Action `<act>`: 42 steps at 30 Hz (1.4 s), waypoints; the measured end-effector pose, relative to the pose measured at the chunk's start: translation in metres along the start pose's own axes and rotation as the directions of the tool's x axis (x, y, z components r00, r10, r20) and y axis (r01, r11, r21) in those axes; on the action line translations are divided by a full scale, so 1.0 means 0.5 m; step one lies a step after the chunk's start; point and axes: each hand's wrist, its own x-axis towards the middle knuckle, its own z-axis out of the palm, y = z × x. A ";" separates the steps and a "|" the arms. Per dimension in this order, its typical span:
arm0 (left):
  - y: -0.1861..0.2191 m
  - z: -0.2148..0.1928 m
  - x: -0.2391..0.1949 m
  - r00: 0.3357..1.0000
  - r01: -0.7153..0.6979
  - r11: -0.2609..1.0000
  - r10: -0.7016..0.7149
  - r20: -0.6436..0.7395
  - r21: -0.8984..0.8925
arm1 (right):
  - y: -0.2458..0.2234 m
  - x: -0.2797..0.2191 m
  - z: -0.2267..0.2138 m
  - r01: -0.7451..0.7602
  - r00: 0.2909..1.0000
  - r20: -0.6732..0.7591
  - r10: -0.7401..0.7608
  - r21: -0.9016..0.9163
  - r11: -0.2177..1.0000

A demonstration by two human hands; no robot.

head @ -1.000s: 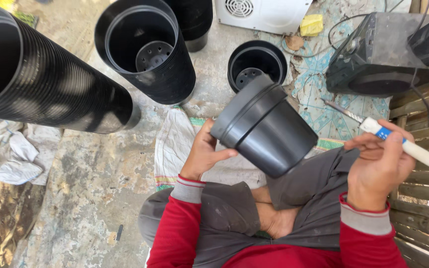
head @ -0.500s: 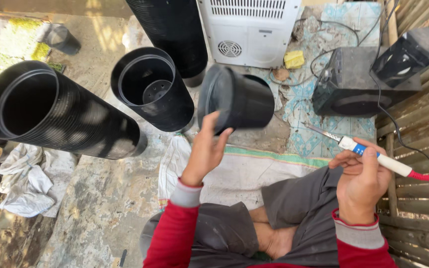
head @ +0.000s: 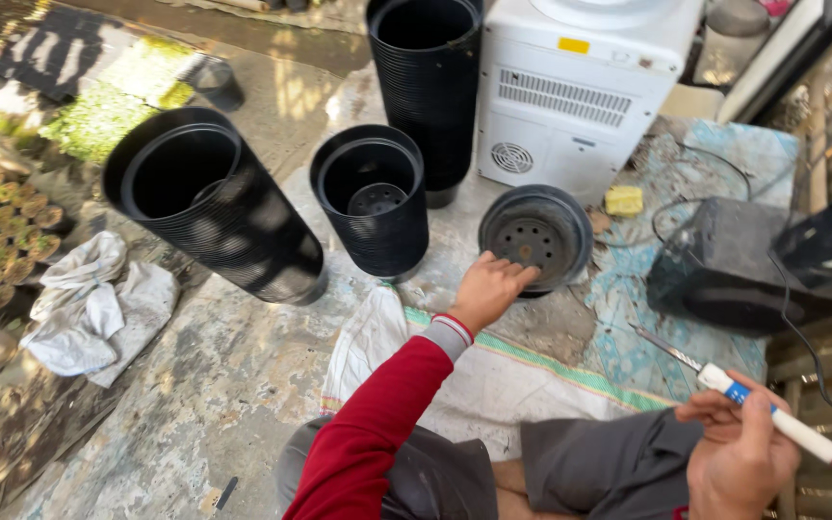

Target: The person uses a soldering iron to melt drainage holes into the sides and base of multiple black plastic pots while sitting on the ground.

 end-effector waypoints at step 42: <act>-0.291 -0.301 -0.024 0.985 0.160 0.937 -0.170 0.006 0.310 | 0.203 0.202 -0.141 -0.606 0.700 0.257 0.666 -0.279 0.744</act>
